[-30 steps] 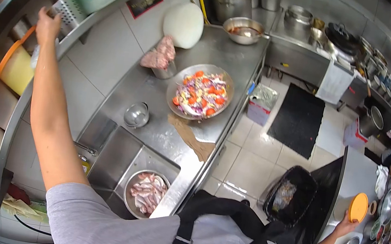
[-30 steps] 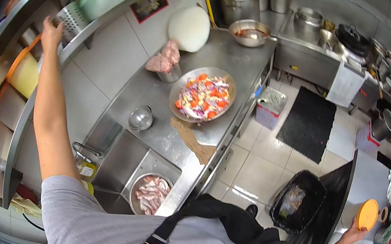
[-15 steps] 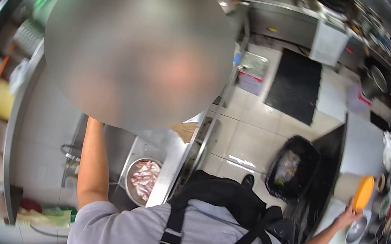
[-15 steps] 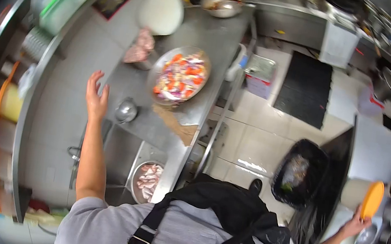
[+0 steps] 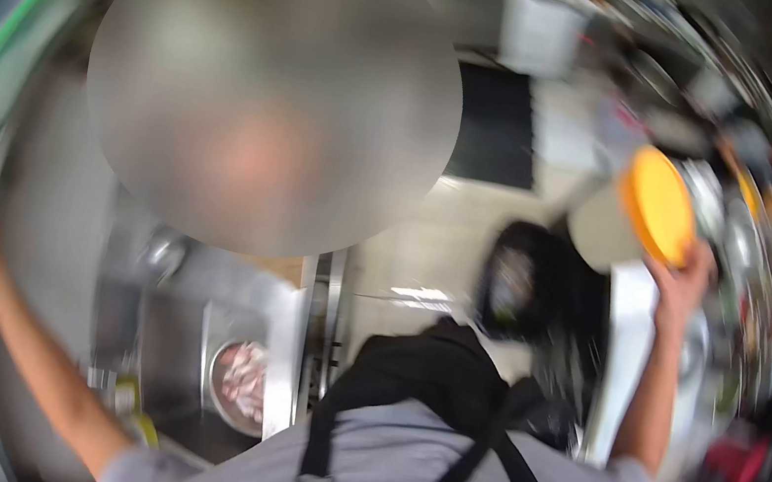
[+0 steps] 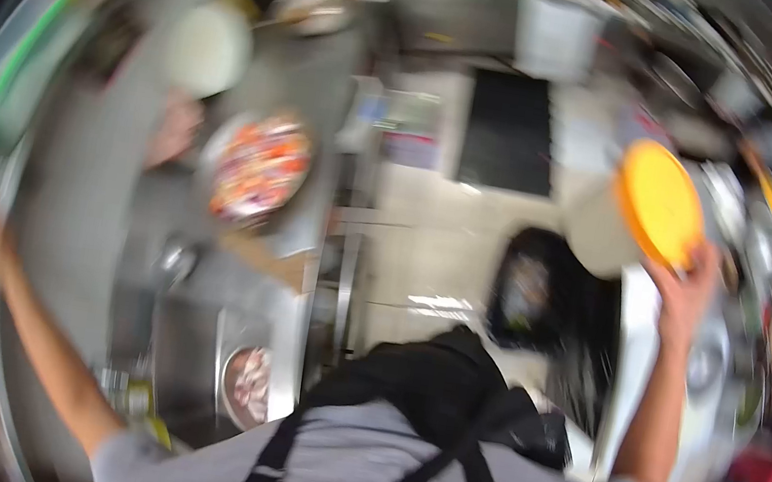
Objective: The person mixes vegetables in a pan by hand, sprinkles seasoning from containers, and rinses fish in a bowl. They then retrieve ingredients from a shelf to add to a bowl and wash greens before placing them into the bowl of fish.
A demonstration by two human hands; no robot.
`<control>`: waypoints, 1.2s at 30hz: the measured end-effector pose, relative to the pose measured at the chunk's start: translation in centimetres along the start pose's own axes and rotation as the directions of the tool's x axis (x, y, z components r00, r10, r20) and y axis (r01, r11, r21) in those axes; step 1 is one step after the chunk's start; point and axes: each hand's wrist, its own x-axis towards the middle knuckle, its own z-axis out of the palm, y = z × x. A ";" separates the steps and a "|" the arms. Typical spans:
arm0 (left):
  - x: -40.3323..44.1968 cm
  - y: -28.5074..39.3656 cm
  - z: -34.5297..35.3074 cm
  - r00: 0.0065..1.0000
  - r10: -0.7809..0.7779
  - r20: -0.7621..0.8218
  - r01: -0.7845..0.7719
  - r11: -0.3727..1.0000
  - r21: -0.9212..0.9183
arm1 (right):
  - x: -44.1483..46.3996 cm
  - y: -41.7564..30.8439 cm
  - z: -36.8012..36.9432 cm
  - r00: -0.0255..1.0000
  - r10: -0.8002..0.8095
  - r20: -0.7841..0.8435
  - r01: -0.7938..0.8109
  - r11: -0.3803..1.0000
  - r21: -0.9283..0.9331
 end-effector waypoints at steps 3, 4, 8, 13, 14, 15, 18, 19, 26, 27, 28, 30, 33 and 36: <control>4.8 3.2 -2.3 0.994 -0.071 0.081 0.031 0.910 0.414 | 4.3 -4.2 6.6 0.971 -0.110 0.211 0.022 0.923 0.384; 5.2 5.6 -2.9 0.980 -0.054 0.192 -0.132 0.543 0.829 | 5.7 -6.1 9.8 0.952 -0.203 0.231 0.066 0.869 0.491; 5.1 4.8 -3.5 0.801 -0.544 0.252 0.234 0.671 0.703 | 8.1 -19.0 20.6 0.866 -0.411 0.283 0.114 0.716 0.689; 3.2 7.2 -8.4 0.809 -0.537 0.240 0.245 0.679 0.692 | 6.4 -39.4 30.9 0.770 -0.594 0.232 0.054 0.424 0.904; 2.8 7.7 -9.4 0.758 -0.610 0.234 0.237 0.590 0.772 | 5.7 -43.2 32.3 0.727 -0.645 0.236 -0.008 0.335 0.942; 2.2 8.5 -10.0 0.700 -0.679 0.219 0.219 0.497 0.839 | 5.0 -46.8 33.6 0.707 -0.666 0.239 -0.040 0.300 0.953; 0.0 9.6 -11.5 0.757 -0.621 0.201 0.233 0.545 0.805 | 1.6 -57.0 37.0 0.661 -0.722 0.206 -0.077 0.208 0.975; -0.7 9.1 -11.8 0.789 -0.587 0.181 0.240 0.565 0.789 | 0.7 -60.0 38.1 0.652 -0.729 0.211 -0.070 0.219 0.973; -4.1 10.1 -13.8 0.962 -0.260 -0.089 0.262 0.767 0.586 | -8.6 -76.5 45.2 0.540 -0.828 0.152 -0.082 0.128 0.988; -4.8 10.3 -13.9 0.968 -0.138 -0.211 0.238 0.775 0.586 | -9.6 -78.0 46.1 0.538 -0.827 0.160 0.014 0.199 0.980; -5.5 10.3 -14.5 0.965 -0.147 -0.217 0.249 0.776 0.580 | -10.5 -79.3 46.9 0.535 -0.828 0.169 0.109 0.266 0.958; -7.1 10.3 -16.4 0.957 -0.158 -0.243 0.267 0.807 0.526 | -12.0 -81.7 48.0 0.548 -0.823 0.150 0.272 0.344 0.899; -9.5 11.2 -20.8 0.949 -0.151 -0.277 0.283 0.794 0.538 | -12.9 -84.3 48.0 0.527 -0.813 0.248 0.344 0.471 0.812; -13.1 12.8 -24.4 0.793 -0.314 -0.523 0.465 0.866 0.185 | -12.5 -86.1 50.2 0.489 -0.811 0.320 0.456 0.550 0.699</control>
